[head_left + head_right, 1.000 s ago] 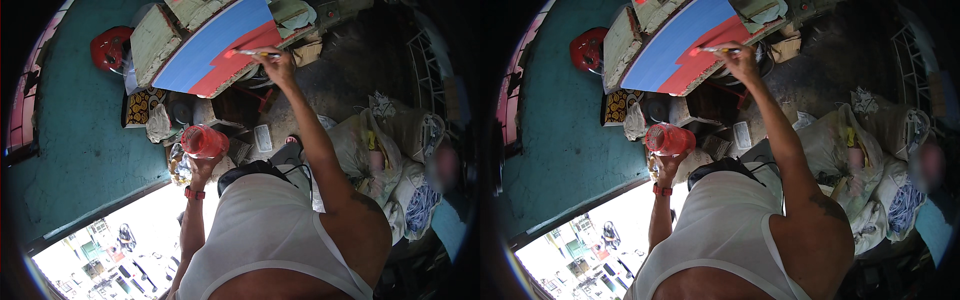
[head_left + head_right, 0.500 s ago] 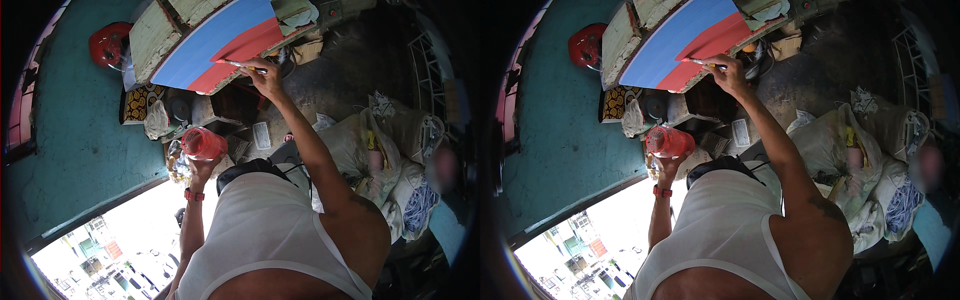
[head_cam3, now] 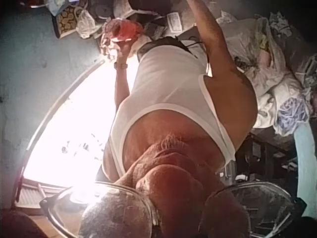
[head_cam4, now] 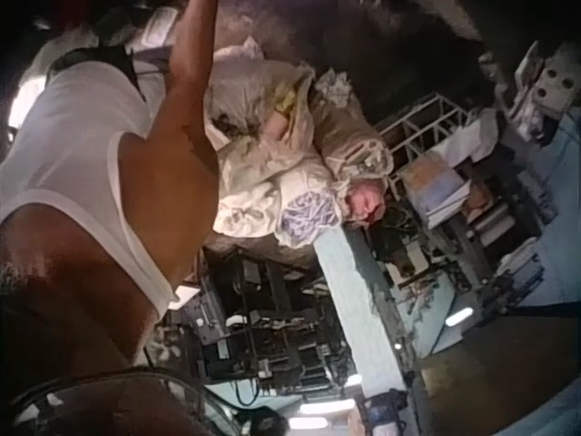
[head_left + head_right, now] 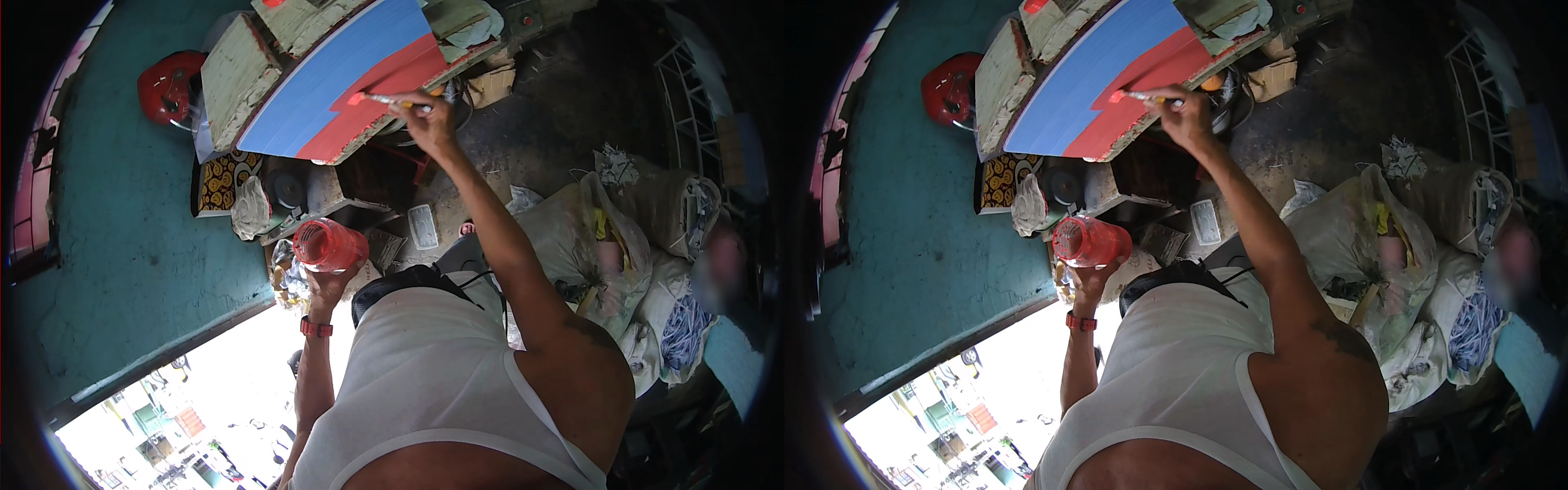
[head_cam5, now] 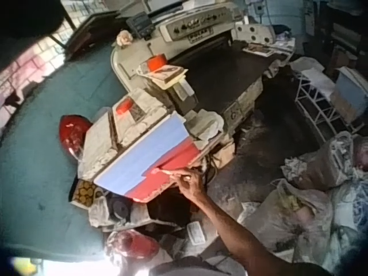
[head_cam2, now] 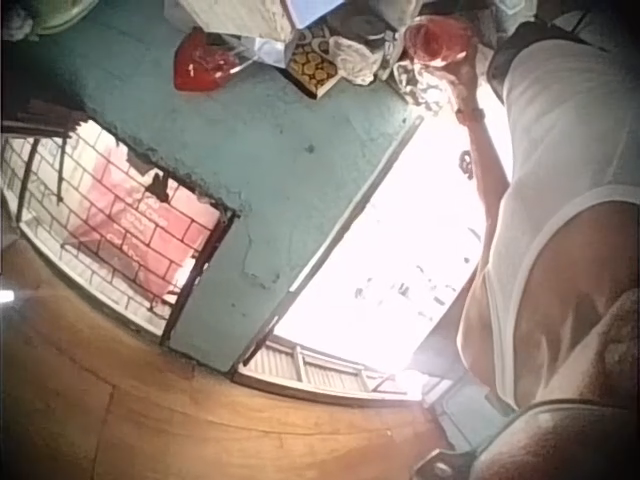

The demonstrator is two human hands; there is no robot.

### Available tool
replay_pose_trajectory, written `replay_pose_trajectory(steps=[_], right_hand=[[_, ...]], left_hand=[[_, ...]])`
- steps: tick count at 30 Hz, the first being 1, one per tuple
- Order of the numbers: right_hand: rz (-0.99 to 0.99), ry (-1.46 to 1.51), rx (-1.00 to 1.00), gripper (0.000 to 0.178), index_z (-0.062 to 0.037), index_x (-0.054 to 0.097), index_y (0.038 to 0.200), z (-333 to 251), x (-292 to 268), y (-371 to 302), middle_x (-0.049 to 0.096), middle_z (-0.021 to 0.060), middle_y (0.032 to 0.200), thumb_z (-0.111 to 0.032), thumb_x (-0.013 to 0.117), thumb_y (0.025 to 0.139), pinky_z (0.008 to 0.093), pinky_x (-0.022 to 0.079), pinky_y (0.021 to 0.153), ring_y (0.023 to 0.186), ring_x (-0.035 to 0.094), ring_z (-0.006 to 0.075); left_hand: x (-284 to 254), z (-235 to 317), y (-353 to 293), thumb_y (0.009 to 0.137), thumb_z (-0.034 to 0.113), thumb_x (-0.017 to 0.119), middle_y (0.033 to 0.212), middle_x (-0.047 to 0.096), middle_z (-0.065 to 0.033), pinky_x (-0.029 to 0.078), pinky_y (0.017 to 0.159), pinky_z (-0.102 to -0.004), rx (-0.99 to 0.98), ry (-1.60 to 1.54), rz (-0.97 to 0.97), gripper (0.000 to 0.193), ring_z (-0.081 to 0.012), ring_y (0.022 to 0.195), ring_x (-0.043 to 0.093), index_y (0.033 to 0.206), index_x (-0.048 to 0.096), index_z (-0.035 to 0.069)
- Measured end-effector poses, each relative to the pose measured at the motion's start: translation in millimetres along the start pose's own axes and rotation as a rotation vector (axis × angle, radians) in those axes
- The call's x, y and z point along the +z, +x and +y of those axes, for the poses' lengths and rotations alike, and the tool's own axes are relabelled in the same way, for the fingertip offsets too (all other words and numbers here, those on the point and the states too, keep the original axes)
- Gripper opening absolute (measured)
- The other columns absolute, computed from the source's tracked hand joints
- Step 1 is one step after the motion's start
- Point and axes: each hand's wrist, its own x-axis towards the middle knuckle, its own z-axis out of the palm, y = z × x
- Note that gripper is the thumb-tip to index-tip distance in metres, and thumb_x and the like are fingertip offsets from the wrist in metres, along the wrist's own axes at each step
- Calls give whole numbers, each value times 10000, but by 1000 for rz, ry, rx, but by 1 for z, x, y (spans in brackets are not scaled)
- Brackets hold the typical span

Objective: Painting a red stripe on a wooden sign or box using a paintbrush.

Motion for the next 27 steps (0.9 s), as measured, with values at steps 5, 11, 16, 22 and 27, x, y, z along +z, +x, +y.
replay_pose_trajectory(steps=[5, 11, 16, 22, 27], right_hand=[[210, 151, 61, 166, 77, 665, 1050, 7, -82, 41, 712, 165, 918, 14, 655, 897, 301, 611, 755, 830, 721, 221], [337, 83, -33, 163, 85, 660, 1055, -5, -118, 41, 706, 179, 931, 35, 640, 902, 319, 612, 743, 788, 714, 213], [-62, 266, 84, 138, 50, 676, 1021, -2, -36, 8, 713, 171, 931, 34, 662, 884, 300, 621, 711, 801, 717, 193], [270, 123, 120, 163, 65, 664, 1039, -6, -74, 45, 719, 170, 918, 14, 666, 883, 298, 613, 721, 782, 726, 215], [429, -16, 62, 157, 81, 641, 1027, -55, -96, 33, 703, 168, 826, -24, 644, 910, 299, 591, 678, 726, 703, 194]], left_hand=[[-3, -5, 0, 583, 230, 945, 1270, 554, -115, 480, 996, -405, -10, -33, 69, 906, -265, 1161, 555, 1321, 449, 54], [-8, 0, -6, 619, 189, 925, 1337, 505, -126, 483, 999, -402, 21, 108, 37, 921, -271, 1216, 514, 1369, 408, 59], [-1, 7, -2, 581, 195, 937, 1275, 551, -114, 480, 992, -400, 40, -8, 74, 900, -260, 1155, 560, 1325, 452, 51], [-2, 18, 8, 584, 182, 942, 1349, 505, -122, 481, 1005, -403, 24, -2, 29, 966, -271, 1217, 520, 1376, 403, 57], [0, 7, 12, 577, 197, 947, 1281, 564, -119, 488, 989, -394, 45, -61, 50, 912, -262, 1168, 562, 1332, 459, 49]])
